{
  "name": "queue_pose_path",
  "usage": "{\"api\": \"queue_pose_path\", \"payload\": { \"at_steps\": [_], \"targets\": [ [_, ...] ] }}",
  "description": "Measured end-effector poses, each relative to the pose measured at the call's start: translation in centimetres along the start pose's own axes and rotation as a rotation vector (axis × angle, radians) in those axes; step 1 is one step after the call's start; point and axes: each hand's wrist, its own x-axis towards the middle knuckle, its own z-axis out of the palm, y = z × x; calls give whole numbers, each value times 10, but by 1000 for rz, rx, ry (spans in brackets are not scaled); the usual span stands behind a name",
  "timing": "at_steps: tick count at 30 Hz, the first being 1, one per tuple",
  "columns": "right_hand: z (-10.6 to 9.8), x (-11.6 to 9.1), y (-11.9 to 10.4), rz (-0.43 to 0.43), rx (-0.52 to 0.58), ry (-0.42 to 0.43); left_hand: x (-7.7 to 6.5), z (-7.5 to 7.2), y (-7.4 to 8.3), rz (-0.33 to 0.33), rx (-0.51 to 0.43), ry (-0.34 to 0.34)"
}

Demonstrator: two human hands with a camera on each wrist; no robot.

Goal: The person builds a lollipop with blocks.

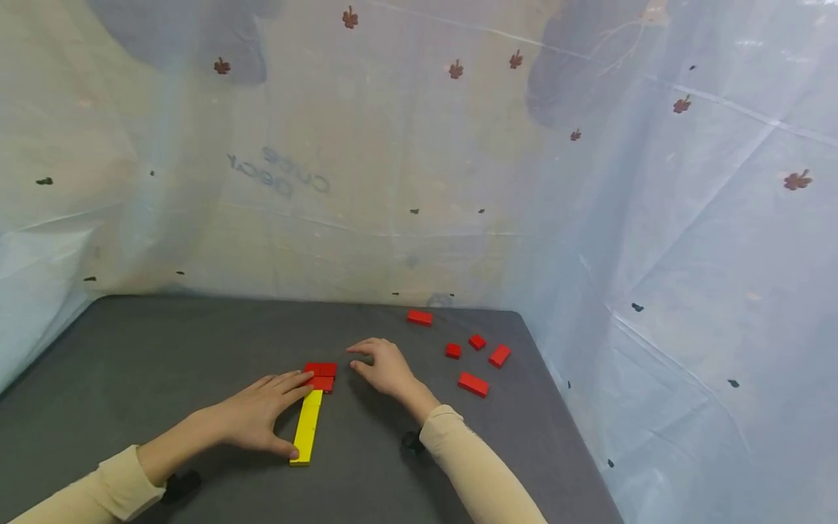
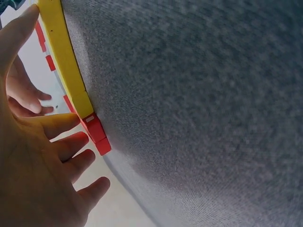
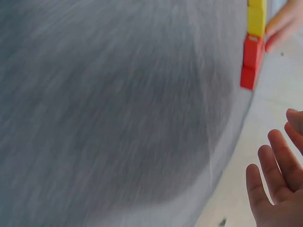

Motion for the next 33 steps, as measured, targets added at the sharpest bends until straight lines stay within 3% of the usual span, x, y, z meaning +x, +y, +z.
{"api": "queue_pose_path", "payload": {
  "at_steps": [4,16,25,33],
  "targets": [
    [-17,-13,14,-1,4,63,-1,-1,-1,1,-3,9],
    [-69,-67,56,144,-59,215,3,-4,-1,29,7,39],
    [-90,-108,93,196,-114,234,8,-5,0,25,-1,17],
    [-96,-136,115,214,-203,183,10,-6,1,53,-12,9]
  ]
}}
